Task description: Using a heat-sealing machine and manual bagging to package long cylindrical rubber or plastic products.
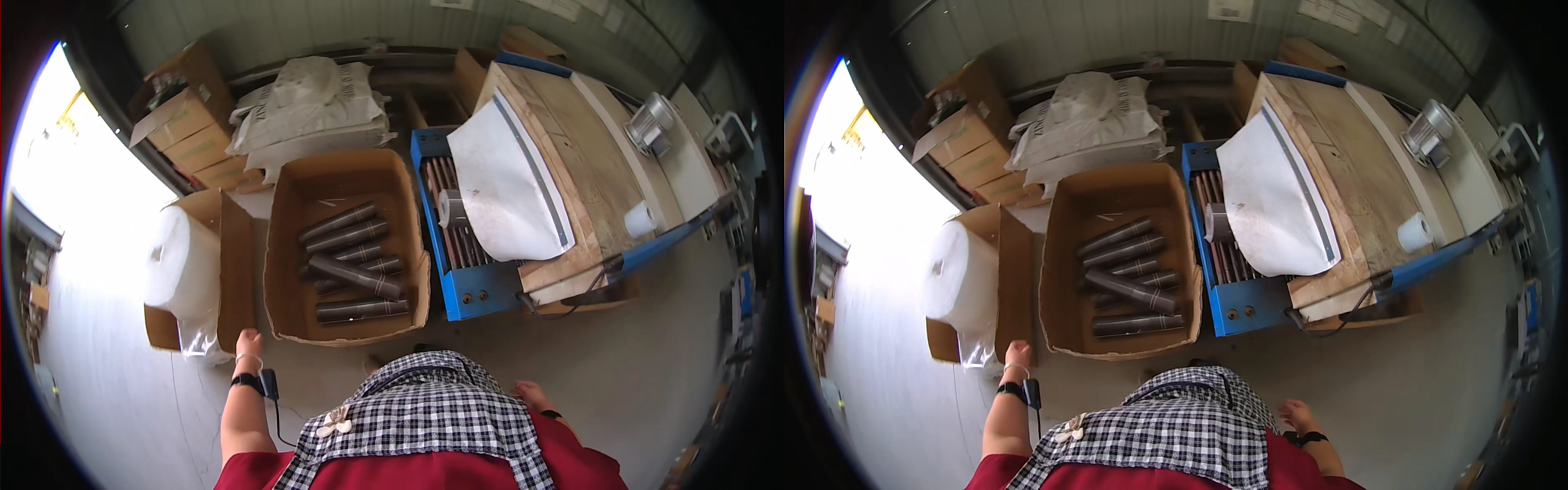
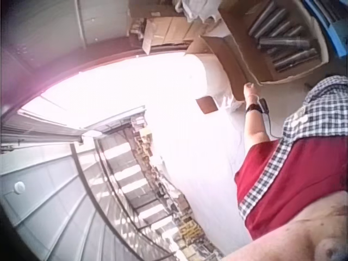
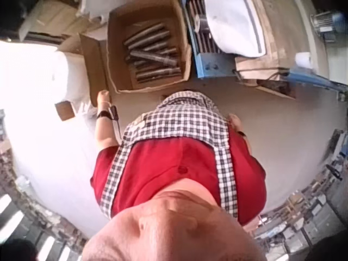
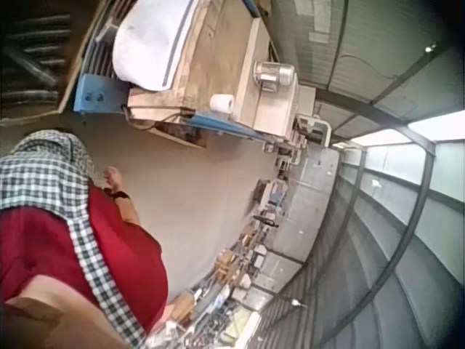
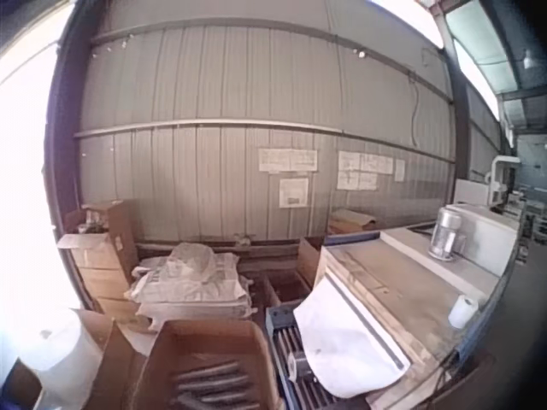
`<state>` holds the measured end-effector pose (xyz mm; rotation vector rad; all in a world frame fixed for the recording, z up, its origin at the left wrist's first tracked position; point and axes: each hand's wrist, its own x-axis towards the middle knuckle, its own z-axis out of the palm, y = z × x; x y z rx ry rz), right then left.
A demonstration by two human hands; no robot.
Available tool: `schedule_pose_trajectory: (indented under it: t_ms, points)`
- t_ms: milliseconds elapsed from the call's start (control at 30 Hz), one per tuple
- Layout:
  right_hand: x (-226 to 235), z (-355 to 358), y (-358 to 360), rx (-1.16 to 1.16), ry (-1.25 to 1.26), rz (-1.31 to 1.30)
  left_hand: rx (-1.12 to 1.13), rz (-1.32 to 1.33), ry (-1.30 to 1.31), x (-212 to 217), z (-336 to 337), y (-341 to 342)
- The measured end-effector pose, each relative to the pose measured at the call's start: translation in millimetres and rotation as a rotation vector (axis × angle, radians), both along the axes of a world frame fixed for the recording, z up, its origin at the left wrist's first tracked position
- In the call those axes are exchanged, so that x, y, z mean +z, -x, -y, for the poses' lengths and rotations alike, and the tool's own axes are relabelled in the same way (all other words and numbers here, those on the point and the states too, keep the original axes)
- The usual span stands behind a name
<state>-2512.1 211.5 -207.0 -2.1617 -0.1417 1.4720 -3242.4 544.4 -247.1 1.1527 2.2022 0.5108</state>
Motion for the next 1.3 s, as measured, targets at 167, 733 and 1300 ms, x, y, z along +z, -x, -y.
schedule_pose_trajectory:
  t_ms: [167,733,1300]
  points:
    - [23,56,41,0.067,0.198,0.112,-0.664,-0.230,-0.203,109,-131,-177]
    - [-10,102,127,-0.680,-0.014,-0.035,-1.259,-0.628,-0.264,163,-235,-510]
    - [5,26,33,-0.375,0.114,0.002,-0.754,-0.521,-0.260,156,-185,-215]
